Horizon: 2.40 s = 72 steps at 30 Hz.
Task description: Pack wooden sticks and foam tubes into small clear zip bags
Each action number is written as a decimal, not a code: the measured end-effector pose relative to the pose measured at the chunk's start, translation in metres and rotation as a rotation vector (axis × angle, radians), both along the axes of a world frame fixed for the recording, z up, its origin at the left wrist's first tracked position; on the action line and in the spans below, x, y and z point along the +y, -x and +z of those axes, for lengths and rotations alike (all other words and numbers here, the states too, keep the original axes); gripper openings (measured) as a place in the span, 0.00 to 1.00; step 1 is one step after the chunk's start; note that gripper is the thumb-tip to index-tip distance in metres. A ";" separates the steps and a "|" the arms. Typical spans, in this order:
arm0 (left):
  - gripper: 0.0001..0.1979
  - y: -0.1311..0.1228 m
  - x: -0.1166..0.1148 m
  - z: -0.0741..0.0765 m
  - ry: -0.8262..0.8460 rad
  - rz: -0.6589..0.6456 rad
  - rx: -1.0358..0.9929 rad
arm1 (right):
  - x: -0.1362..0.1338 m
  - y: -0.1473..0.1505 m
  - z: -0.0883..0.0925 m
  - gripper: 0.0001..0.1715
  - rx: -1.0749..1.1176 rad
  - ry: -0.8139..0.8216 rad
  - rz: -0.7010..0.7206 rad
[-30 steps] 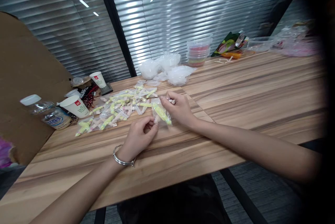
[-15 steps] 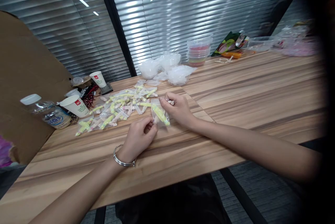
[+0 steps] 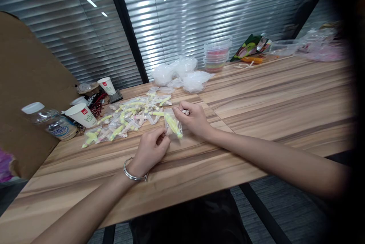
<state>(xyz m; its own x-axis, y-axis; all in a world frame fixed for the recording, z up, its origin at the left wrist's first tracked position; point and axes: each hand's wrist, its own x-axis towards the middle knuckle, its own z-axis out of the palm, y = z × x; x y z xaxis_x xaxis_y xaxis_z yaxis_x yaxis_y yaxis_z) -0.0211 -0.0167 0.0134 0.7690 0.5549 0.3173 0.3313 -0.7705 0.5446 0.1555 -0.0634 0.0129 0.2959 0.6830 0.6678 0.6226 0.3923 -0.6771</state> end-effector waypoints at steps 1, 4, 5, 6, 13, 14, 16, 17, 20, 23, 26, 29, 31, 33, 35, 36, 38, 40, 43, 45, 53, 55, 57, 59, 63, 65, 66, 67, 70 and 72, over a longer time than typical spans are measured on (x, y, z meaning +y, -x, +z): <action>0.09 0.000 0.001 -0.001 0.012 -0.004 -0.011 | 0.000 0.000 0.000 0.20 0.001 0.005 -0.001; 0.12 0.002 0.003 -0.003 0.057 -0.009 -0.051 | 0.000 0.000 0.000 0.20 0.007 0.024 -0.014; 0.12 0.002 0.003 -0.003 0.070 -0.010 -0.059 | 0.001 -0.001 0.000 0.19 0.010 0.027 -0.017; 0.11 0.002 0.004 -0.003 0.077 -0.010 -0.064 | 0.001 -0.001 0.000 0.19 0.016 0.026 -0.021; 0.09 0.000 0.001 0.002 0.086 -0.051 -0.045 | 0.001 -0.002 0.000 0.19 0.036 0.026 -0.031; 0.08 0.000 0.000 0.002 0.092 -0.055 -0.044 | 0.001 -0.002 0.000 0.19 0.038 0.029 -0.029; 0.08 -0.001 0.000 0.003 0.097 -0.052 -0.039 | 0.001 -0.003 0.000 0.19 0.040 0.036 -0.027; 0.08 -0.001 -0.001 0.003 0.098 -0.049 -0.037 | 0.002 -0.003 0.000 0.19 0.040 0.039 -0.027; 0.08 0.000 -0.002 0.003 0.090 -0.040 -0.039 | 0.002 -0.003 0.000 0.19 0.034 0.042 -0.032; 0.08 0.000 -0.003 0.004 0.061 -0.036 -0.034 | 0.001 -0.002 0.000 0.19 0.035 0.042 -0.020; 0.09 0.001 -0.004 0.005 0.052 -0.037 -0.031 | 0.001 -0.002 0.000 0.19 0.047 0.042 -0.003; 0.08 0.001 -0.003 0.006 0.083 -0.044 -0.041 | 0.004 -0.004 0.000 0.20 0.078 0.055 0.012; 0.08 0.002 -0.001 0.005 0.119 -0.040 -0.061 | 0.007 -0.005 -0.002 0.20 0.122 0.073 0.052; 0.09 0.001 0.001 0.004 0.165 -0.016 -0.088 | 0.010 -0.006 -0.005 0.20 0.200 0.109 0.121; 0.09 0.001 0.003 0.002 0.208 0.025 -0.112 | 0.013 -0.006 -0.007 0.20 0.303 0.172 0.211; 0.10 0.000 0.005 0.002 0.226 0.049 -0.120 | 0.014 -0.006 -0.007 0.21 0.357 0.209 0.255; 0.10 -0.001 0.007 0.001 0.249 0.093 -0.132 | 0.015 -0.004 -0.007 0.20 0.447 0.277 0.337; 0.09 -0.002 0.008 0.002 0.259 0.128 -0.137 | 0.014 0.000 -0.004 0.20 0.490 0.325 0.424; 0.09 -0.002 0.010 0.003 0.269 0.175 -0.135 | 0.011 0.006 0.002 0.18 0.458 0.352 0.560; 0.09 -0.002 0.010 0.003 0.272 0.198 -0.137 | 0.009 0.010 0.005 0.17 0.425 0.354 0.635; 0.08 -0.001 0.010 0.002 0.303 0.181 -0.177 | -0.001 0.013 0.012 0.10 0.421 0.550 0.646; 0.08 -0.001 0.009 0.002 0.318 0.152 -0.201 | -0.001 0.011 0.011 0.11 0.434 0.575 0.583; 0.08 -0.001 0.008 0.003 0.311 0.135 -0.223 | 0.000 0.009 0.009 0.13 0.452 0.578 0.574; 0.08 0.000 0.008 0.003 0.292 0.135 -0.244 | 0.001 0.006 0.006 0.15 0.481 0.586 0.605; 0.08 0.001 0.009 0.002 0.276 0.115 -0.264 | 0.001 0.004 0.006 0.15 0.517 0.585 0.674; 0.08 0.001 0.009 0.002 0.272 0.100 -0.271 | 0.000 0.004 0.006 0.16 0.515 0.582 0.702; 0.08 0.001 0.009 0.001 0.268 0.094 -0.274 | 0.000 0.004 0.006 0.18 0.516 0.583 0.708; 0.08 0.001 0.008 0.002 0.262 0.089 -0.275 | 0.000 0.004 0.007 0.18 0.518 0.584 0.709; 0.08 0.002 0.007 0.002 0.244 0.072 -0.272 | 0.000 0.003 0.006 0.20 0.511 0.582 0.715; 0.08 0.002 0.006 0.002 0.236 0.063 -0.267 | 0.001 0.002 0.005 0.21 0.485 0.568 0.728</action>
